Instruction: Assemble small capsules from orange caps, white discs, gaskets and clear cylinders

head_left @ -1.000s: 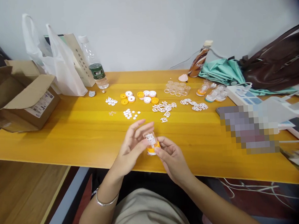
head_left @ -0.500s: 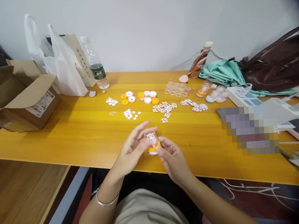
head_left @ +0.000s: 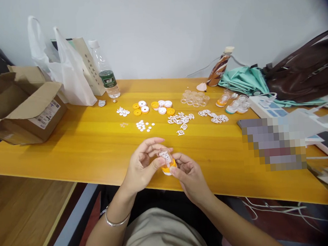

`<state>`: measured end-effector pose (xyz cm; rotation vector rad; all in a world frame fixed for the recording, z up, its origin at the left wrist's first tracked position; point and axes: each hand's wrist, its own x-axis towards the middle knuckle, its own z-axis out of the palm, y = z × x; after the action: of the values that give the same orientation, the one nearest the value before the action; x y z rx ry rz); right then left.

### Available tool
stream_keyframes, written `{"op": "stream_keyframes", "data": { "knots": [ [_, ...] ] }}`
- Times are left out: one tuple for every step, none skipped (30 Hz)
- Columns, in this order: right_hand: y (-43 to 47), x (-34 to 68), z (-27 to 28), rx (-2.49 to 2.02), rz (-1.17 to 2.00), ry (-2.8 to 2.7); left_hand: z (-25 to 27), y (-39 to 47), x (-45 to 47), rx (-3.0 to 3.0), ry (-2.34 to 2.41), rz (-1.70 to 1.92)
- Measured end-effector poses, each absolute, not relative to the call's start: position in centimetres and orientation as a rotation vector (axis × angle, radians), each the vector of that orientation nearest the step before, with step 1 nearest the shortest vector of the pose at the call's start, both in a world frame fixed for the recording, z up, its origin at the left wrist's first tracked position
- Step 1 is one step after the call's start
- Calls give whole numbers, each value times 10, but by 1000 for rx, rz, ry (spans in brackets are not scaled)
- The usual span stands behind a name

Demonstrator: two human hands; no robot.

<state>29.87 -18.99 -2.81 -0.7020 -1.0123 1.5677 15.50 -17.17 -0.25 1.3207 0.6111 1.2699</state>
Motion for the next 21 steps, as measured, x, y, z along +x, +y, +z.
{"op": "stream_keyframes", "data": {
  "knots": [
    [-190,299,-28,-705,1586,-992,-3,-172,154,1322,614,1274],
    [-189,299,-27,-705,1608,-962,-3,-172,154,1326,613,1264],
    [-189,299,-26,-700,1634,-928,-4,-172,153,1328,608,1237],
    [-189,299,-24,-694,1658,-893,-4,-172,152,1327,601,1194],
    [-188,298,-23,-685,1677,-861,-4,-173,152,1322,594,1144],
    [-188,298,-21,-675,1686,-834,-4,-173,151,1314,588,1097],
    [-188,298,-20,-666,1688,-815,-4,-173,151,1304,586,1066],
    [-189,297,-19,-660,1683,-806,-4,-173,151,1293,589,1055],
    [-189,297,-19,-656,1675,-805,-4,-173,151,1282,593,1058],
    [-189,297,-19,-654,1672,-812,-4,-173,152,1270,596,1072],
    [-189,297,-20,-653,1682,-827,-4,-173,152,1259,602,1088],
    [-190,296,-20,-651,1703,-847,-5,-173,152,1249,609,1103],
    [-190,296,-21,-647,1731,-865,-5,-173,152,1244,618,1115],
    [-190,297,-22,-642,1752,-876,-5,-173,153,1246,633,1128],
    [-190,297,-22,-636,1758,-877,-6,-172,153,1253,656,1146],
    [-190,297,-22,-629,1750,-870,-6,-172,154,1261,683,1170],
    [-190,297,-21,-622,1735,-859,-6,-172,155,1264,706,1194],
    [-190,297,-21,-617,1725,-846,-6,-172,155,1261,723,1214],
    [-190,297,-20,-614,1728,-833,-6,-172,155,1252,731,1224],
    [-190,297,-19,-614,1747,-821,-6,-172,156,1239,729,1227],
    [-190,298,-19,-616,1785,-811,-6,-172,156,1223,714,1223]
  ]
}}
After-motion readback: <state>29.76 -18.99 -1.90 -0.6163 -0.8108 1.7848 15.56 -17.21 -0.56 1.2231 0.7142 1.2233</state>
